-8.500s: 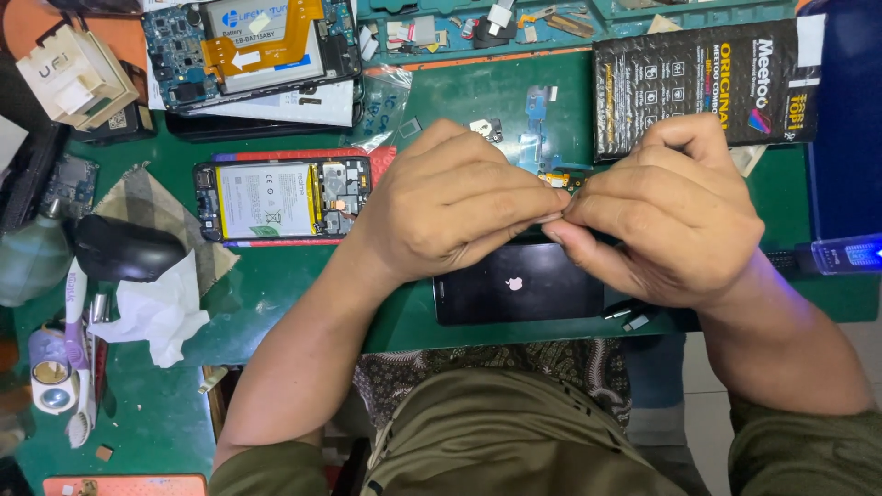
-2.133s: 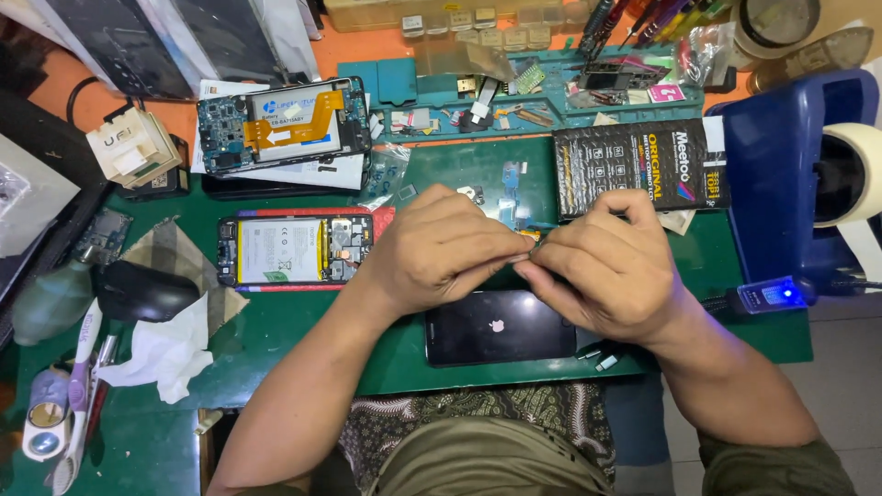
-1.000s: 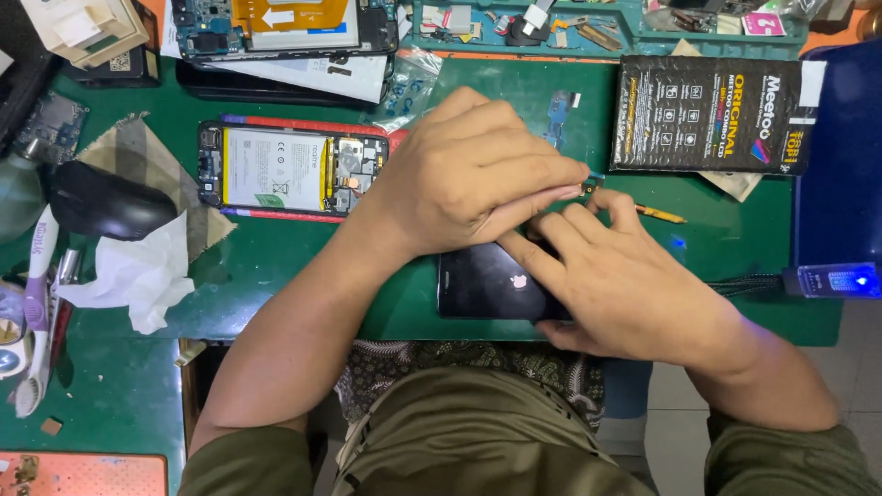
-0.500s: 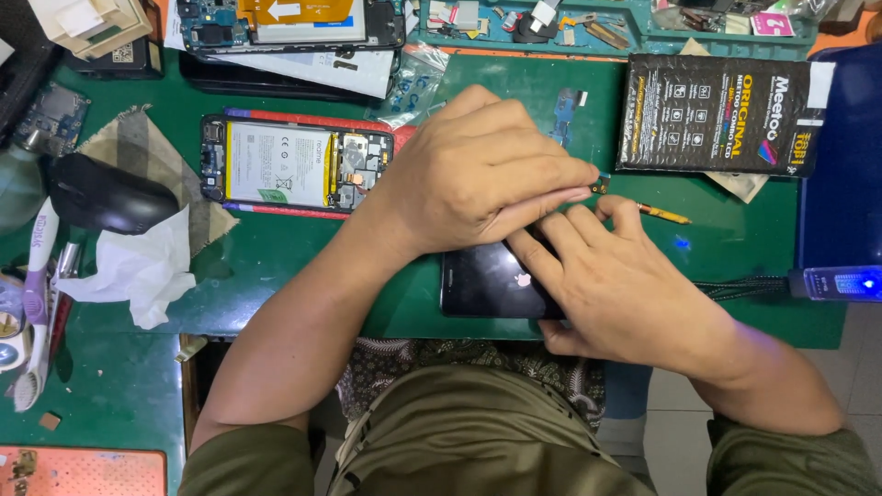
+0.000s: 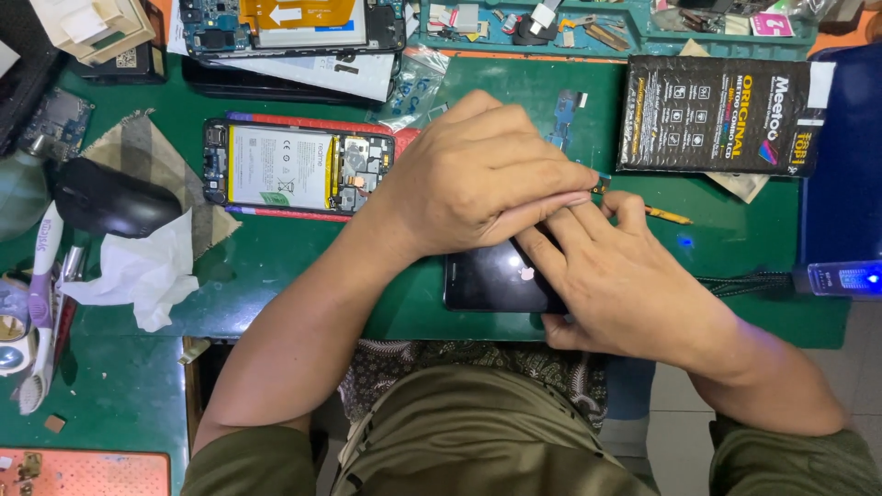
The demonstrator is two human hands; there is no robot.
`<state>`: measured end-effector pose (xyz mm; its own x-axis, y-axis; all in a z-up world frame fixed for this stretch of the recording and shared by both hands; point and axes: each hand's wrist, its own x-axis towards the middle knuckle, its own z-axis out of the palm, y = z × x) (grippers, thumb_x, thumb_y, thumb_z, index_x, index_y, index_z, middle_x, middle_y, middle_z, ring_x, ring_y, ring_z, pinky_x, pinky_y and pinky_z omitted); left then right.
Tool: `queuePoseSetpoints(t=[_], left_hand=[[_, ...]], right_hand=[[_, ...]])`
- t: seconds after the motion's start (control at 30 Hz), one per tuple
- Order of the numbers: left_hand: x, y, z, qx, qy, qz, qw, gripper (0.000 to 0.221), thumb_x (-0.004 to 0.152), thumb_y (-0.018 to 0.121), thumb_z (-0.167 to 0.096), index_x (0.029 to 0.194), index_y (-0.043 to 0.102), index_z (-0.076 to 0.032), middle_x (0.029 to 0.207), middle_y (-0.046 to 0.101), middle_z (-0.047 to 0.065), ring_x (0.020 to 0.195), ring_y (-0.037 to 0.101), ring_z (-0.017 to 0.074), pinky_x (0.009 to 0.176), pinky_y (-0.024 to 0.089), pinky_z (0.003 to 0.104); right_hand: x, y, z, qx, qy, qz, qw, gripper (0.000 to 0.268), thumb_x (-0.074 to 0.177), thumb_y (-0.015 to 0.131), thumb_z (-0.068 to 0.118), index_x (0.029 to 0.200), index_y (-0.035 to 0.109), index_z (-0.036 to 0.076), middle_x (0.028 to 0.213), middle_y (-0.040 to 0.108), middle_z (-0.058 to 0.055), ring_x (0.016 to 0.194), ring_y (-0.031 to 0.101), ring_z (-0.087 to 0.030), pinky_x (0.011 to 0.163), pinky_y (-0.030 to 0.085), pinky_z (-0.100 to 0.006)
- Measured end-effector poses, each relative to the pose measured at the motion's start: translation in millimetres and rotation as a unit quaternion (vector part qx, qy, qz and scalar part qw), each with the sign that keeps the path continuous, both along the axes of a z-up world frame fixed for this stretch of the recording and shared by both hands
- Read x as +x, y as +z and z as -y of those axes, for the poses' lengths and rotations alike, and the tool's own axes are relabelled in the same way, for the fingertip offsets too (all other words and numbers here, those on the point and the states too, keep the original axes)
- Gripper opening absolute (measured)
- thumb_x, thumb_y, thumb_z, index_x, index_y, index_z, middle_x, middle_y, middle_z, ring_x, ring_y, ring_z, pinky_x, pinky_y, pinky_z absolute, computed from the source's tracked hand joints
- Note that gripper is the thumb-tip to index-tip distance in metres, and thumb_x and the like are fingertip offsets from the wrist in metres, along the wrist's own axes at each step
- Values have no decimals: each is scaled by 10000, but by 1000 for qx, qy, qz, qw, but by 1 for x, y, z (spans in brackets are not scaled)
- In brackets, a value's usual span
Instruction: Technician repairing a mobile phone by installing and connecting a small internal component board.
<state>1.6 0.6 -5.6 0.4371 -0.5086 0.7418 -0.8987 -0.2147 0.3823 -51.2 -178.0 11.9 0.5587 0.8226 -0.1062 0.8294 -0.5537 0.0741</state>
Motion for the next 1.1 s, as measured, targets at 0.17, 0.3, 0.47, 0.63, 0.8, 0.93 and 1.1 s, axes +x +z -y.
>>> queuePoseSetpoints(t=[0.17,0.3,0.47,0.63,0.8,0.93,1.1], left_hand=[[0,2,0,9,0,-4,1000,92,886,537,-98,928,614,-72,855,635,-4,670,503,203,598,301,306],[-1,2,0,18,6,2,1000,110,897,513,-121,927,611,-80,836,628,-10,662,489,203,602,302,299],[0,4,-1,8,2,-2,1000,76,883,563,-121,917,613,-74,844,633,-4,675,504,201,604,303,299],[0,7,-1,14,2,-1,1000,74,872,617,-150,912,616,-87,823,632,-11,667,500,189,596,301,291],[-1,10,2,-44,-33,-75,996,133,834,597,-118,719,570,-58,598,485,23,543,418,195,591,319,293],[-8,34,7,-36,-43,-99,993,163,842,567,-146,697,551,-73,611,505,15,554,423,195,585,303,297],[-23,155,56,612,-44,-553,563,265,637,551,-425,836,564,-250,867,612,-117,827,580,-46,712,461,139]], right_hand=[[1,0,1,-3,3,16,1000,737,473,605,480,1068,449,74,908,512,-134,839,451,-260,640,344,-374],[3,-4,6,11,-11,-37,999,822,445,670,481,1111,416,71,982,500,-146,913,449,-278,685,353,-418],[16,13,20,100,-42,-57,992,597,641,640,468,1044,486,56,1001,497,-114,818,473,-264,661,302,-388],[16,16,37,311,-115,74,941,43,874,636,-2,832,636,-11,748,605,-91,637,490,-241,658,311,-342],[18,21,39,430,-160,82,885,338,919,443,57,594,463,-33,531,336,-121,487,294,-259,546,266,-362],[20,55,31,340,-116,103,927,209,894,623,57,696,566,24,579,457,-80,514,386,-243,545,279,-340],[12,113,29,87,-92,80,989,374,883,498,448,1056,578,126,853,576,-19,779,562,-219,616,386,-325]])
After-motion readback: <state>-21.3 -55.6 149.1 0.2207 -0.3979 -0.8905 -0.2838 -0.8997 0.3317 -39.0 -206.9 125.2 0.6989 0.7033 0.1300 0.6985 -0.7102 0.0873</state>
